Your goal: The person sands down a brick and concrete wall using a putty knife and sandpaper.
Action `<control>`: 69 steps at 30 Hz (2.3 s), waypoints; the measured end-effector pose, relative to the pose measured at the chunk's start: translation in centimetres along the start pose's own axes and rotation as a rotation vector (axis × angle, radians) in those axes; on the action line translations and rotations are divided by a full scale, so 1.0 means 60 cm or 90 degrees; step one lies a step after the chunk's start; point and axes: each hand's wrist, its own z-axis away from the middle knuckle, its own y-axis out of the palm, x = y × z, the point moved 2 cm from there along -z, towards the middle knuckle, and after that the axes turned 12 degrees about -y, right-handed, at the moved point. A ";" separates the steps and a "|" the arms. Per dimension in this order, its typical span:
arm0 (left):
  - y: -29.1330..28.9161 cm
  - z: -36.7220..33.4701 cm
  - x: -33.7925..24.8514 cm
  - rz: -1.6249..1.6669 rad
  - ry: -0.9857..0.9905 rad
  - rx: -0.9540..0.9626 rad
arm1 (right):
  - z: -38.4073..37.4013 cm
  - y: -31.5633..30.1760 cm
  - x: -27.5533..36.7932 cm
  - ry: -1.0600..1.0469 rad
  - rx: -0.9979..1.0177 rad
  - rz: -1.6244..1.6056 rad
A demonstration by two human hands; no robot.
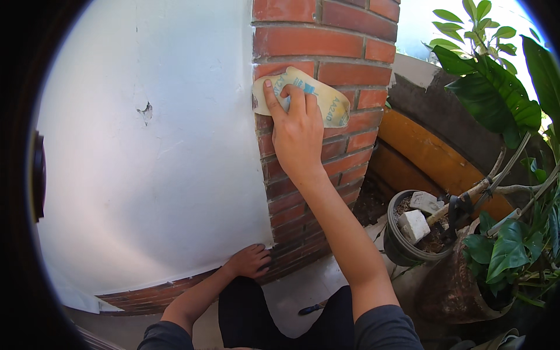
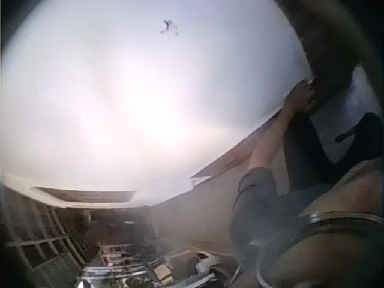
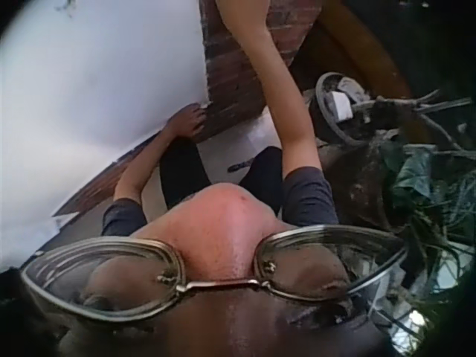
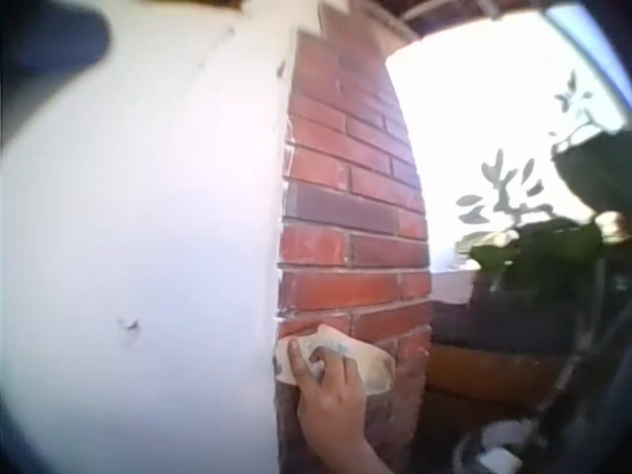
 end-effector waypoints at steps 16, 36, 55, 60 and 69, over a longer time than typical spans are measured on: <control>0.002 0.006 -0.004 0.002 0.008 -0.036 | -0.042 -0.022 -0.005 0.005 -0.016 -0.007; 0.003 0.010 0.000 0.018 -0.001 -0.042 | -0.112 0.001 -0.007 -0.034 -0.003 0.051; 0.005 0.008 0.001 0.031 -0.001 -0.011 | -0.119 0.001 -0.027 -0.046 -0.038 0.026; -0.010 0.007 -0.007 0.040 0.006 -0.072 | -0.120 0.001 -0.034 -0.054 -0.037 0.026; -0.027 -0.003 -0.037 0.037 -0.057 -0.050 | -0.125 -0.026 -0.039 -0.051 0.006 0.059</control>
